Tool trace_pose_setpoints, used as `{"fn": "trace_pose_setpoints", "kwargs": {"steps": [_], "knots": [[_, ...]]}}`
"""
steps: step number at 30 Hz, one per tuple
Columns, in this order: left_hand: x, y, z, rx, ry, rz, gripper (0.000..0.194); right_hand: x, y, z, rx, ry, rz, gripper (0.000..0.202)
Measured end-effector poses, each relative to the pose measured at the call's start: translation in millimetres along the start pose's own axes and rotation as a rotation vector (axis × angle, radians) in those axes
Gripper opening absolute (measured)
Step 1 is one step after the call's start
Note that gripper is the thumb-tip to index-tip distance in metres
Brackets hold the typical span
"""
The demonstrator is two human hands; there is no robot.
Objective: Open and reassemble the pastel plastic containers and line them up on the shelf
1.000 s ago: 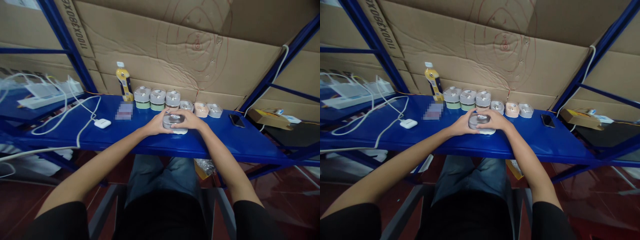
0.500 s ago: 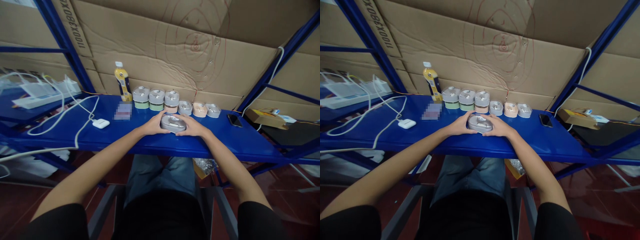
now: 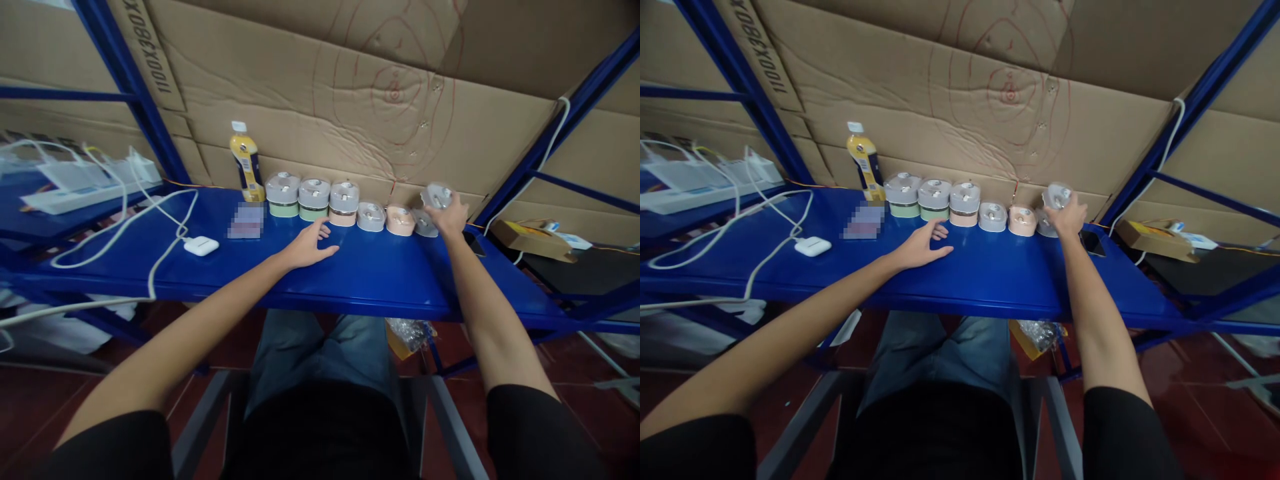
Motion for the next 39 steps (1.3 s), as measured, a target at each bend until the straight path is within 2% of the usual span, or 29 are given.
{"fn": "trace_pose_setpoints", "kwargs": {"steps": [3, 6, 8, 10, 11, 13, 14, 16, 18, 20, 22, 26, 28, 30, 33, 35, 39], "knots": [[-0.7, 0.5, 0.2, 0.003, -0.002, 0.014, 0.083, -17.3, 3.9, 9.8, -0.034, -0.081, -0.108, 0.085], [-1.2, -0.2, 0.3, 0.006, -0.006, 0.008, 0.082, -26.6, 3.6, 9.2, -0.022, -0.102, -0.147, 0.089], [-1.3, -1.2, 0.6, 0.007, -0.009, 0.011, 0.084, -24.7, 2.4, 6.0, -0.031, -0.064, -0.151, 0.096], [-1.4, -2.4, 1.2, 0.006, -0.010, 0.019, 0.085, -17.1, -3.3, 0.3, -0.013, 0.027, -0.151, 0.095], [-1.3, -3.0, 1.5, 0.005, -0.009, 0.022, 0.085, -13.2, -9.6, -4.0, 0.034, 0.078, -0.145, 0.089], [-1.1, -3.9, 2.2, 0.000, -0.008, 0.025, 0.083, -11.3, -30.8, -17.2, 0.241, 0.123, -0.110, 0.075], [-1.0, -4.0, 2.4, -0.004, -0.009, 0.024, 0.082, -14.6, -44.8, -26.5, 0.385, 0.103, -0.084, 0.070], [-0.6, -3.8, 2.5, -0.014, -0.011, 0.023, 0.080, -30.9, -73.7, -50.0, 0.677, -0.050, -0.031, 0.065], [-0.1, -3.2, 2.1, -0.016, -0.012, 0.028, 0.079, -51.5, -96.4, -74.7, 0.852, -0.228, -0.007, 0.069], [-0.1, -2.7, 1.4, -0.009, -0.020, 0.044, 0.079, -67.1, -108.6, -94.5, 0.886, -0.353, -0.024, 0.074], [-0.4, -2.3, 0.8, -0.002, -0.029, 0.058, 0.079, -70.9, -111.7, -109.6, 0.890, -0.404, -0.050, 0.079], [-0.6, -0.9, 1.0, -0.016, -0.022, 0.049, 0.077, -48.2, -100.8, -127.7, 0.897, -0.357, -0.027, 0.070], [-0.6, -0.2, 1.1, -0.021, -0.022, 0.043, 0.077, -35.5, -92.8, -130.3, 0.830, -0.290, 0.034, 0.068], [-0.3, 0.3, 0.7, -0.017, -0.024, 0.035, 0.081, -31.1, -86.3, -130.1, 0.707, -0.250, 0.089, 0.075], [0.2, 0.9, -0.4, -0.003, -0.034, -0.014, 0.098, -38.7, -85.9, -131.3, 0.576, -0.336, 0.099, 0.084], [0.0, 1.5, -0.8, 0.000, -0.051, -0.072, 0.112, -43.0, -95.2, -136.5, 0.632, -0.453, 0.093, 0.084], [0.1, 3.2, -1.3, -0.040, -0.075, -0.191, 0.126, -29.7, -124.3, -158.4, 1.005, -0.662, 0.283, 0.092]]}}
Point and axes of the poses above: each hand's wrist, its own z-axis towards the middle knuckle, its own x-axis out of the back of the hand, y = z × x, the point moved 4 cm from there along z, towards the middle knuckle, and after that the axes turned 4 degrees about -z, right-handed, at the moved point
